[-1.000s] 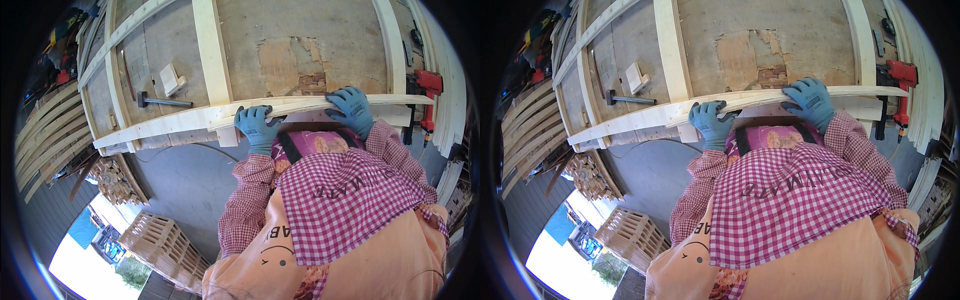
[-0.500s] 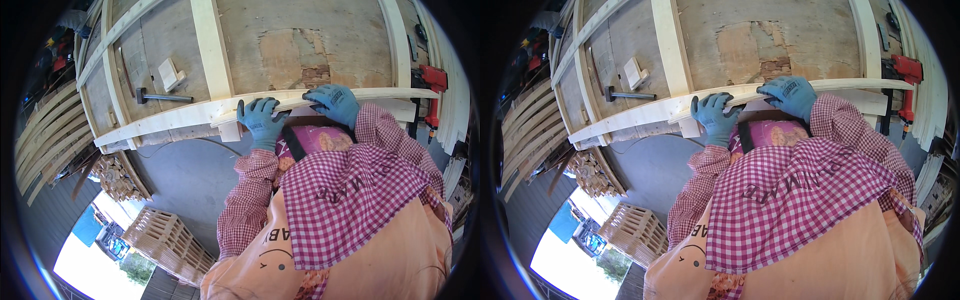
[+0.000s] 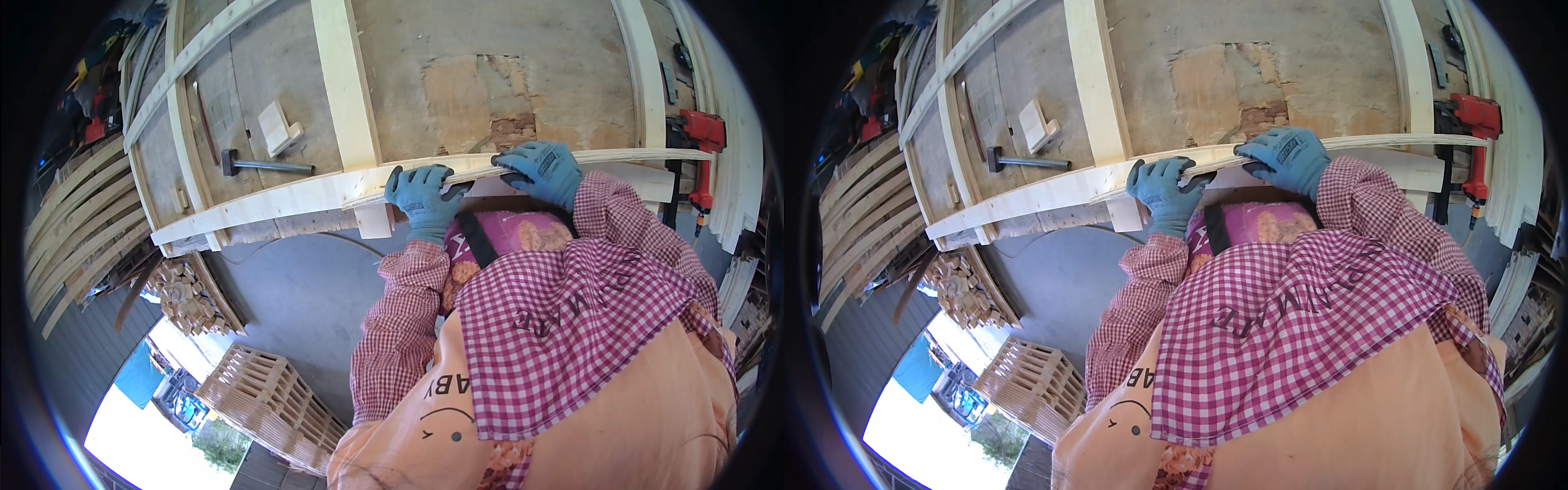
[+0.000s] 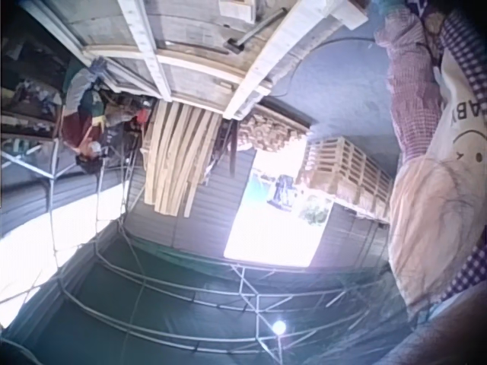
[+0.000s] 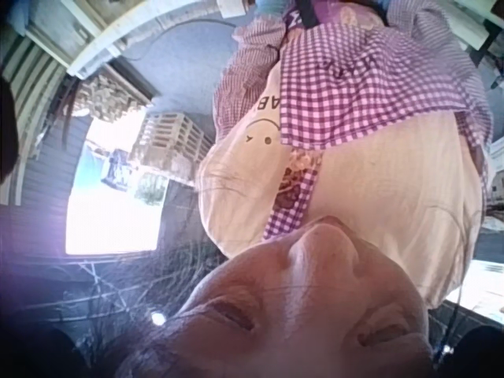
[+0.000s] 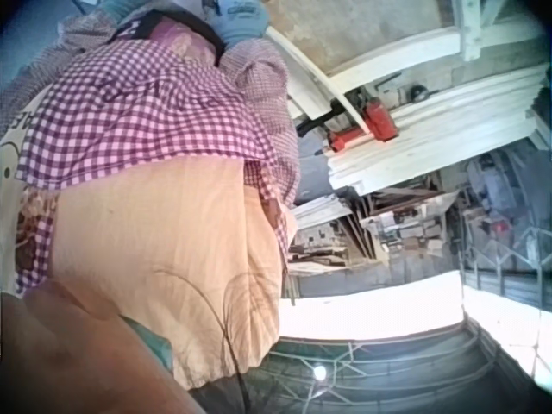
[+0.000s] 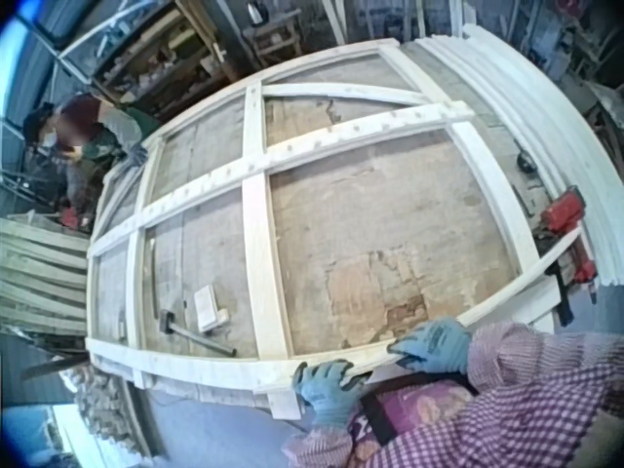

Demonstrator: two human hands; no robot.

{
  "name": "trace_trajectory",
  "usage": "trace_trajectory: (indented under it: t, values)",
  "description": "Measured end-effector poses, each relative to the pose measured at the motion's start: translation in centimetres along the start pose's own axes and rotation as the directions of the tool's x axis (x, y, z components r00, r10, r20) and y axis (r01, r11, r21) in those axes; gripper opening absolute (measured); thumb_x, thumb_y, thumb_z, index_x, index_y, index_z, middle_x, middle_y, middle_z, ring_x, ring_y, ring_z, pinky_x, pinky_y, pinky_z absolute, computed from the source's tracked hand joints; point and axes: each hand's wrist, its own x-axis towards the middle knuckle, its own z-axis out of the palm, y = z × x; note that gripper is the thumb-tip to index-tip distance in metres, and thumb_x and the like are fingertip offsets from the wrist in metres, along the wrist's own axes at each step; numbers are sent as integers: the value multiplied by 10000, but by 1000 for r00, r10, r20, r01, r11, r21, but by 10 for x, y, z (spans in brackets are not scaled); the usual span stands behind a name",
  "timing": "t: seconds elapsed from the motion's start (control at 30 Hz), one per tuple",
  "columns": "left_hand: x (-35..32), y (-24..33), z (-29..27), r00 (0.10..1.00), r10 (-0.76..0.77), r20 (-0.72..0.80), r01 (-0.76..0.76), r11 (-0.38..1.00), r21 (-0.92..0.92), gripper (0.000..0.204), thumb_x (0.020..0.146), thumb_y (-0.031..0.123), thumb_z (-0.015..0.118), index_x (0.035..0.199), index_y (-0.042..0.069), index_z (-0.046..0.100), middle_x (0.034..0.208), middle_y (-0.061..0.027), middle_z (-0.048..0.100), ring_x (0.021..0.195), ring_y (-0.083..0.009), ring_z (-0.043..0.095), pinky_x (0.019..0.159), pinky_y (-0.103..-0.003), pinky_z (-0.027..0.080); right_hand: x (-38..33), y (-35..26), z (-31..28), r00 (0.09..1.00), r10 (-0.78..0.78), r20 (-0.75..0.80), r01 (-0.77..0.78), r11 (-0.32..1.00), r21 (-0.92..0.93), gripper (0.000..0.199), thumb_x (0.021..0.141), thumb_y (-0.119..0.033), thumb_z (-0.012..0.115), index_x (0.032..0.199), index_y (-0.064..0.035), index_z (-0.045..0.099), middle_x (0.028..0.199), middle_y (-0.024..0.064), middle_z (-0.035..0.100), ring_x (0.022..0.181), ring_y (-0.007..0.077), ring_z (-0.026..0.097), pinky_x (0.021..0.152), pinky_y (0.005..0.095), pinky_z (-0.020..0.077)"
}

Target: The person assembles a wooden frame by placing small wooden blocks at intersections and securing them with a red nail gun. The person repeatedly positions blocks and fastens them to the frame structure.

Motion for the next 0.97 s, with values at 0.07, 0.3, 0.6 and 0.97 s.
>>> trace_trajectory:
  t: [0.07, 0.3, 0.6, 0.97]
  values:
    - [1, 2, -1, 1000, 4, -9, -4, 1000, 12, 341, 560, 471, 804, 782, 242, 680, 802, 45, 659, 838, -206, 571, 939, -439, 340, -2, 1, 1, 1000, -5, -24, 4, 1000, -1, 356, 907, -442, 530, 1187, -237, 606, 1058, 15, 661, 992, 205, 624, 838, 360, 503]
    - [14, -3, -8, 1000, 22, 21, -23, 999, 34, 392, 527, 449, 842, 807, 222, 690, 767, 27, 645, 808, -213, 592, 865, -397, 381, 21, -4, -21, 967, 140, 211, -138, 990, -25, 451, 885, -586, 501, 1098, -201, 601, 970, 81, 679, 898, 257, 663, 775, 391, 503]
    - [16, -8, -19, 970, 156, 186, -150, 988, -46, 416, 518, 458, 844, 787, 185, 681, 755, -4, 637, 820, -248, 574, 924, -424, 355, 1, 1, 7, 982, 58, 182, -81, 989, 126, 526, 847, -598, 540, 1024, -108, 611, 860, 143, 683, 850, 290, 678, 737, 415, 523]
    - [25, -18, -14, 937, 79, 340, -115, 990, 85, 525, 536, 559, 830, 826, 139, 709, 786, -41, 672, 814, -257, 598, 839, -380, 394, 8, -7, -25, 913, 125, 389, -166, 983, 73, 615, 857, -628, 495, 1219, -139, 586, 998, 147, 688, 929, 303, 659, 782, 449, 487]
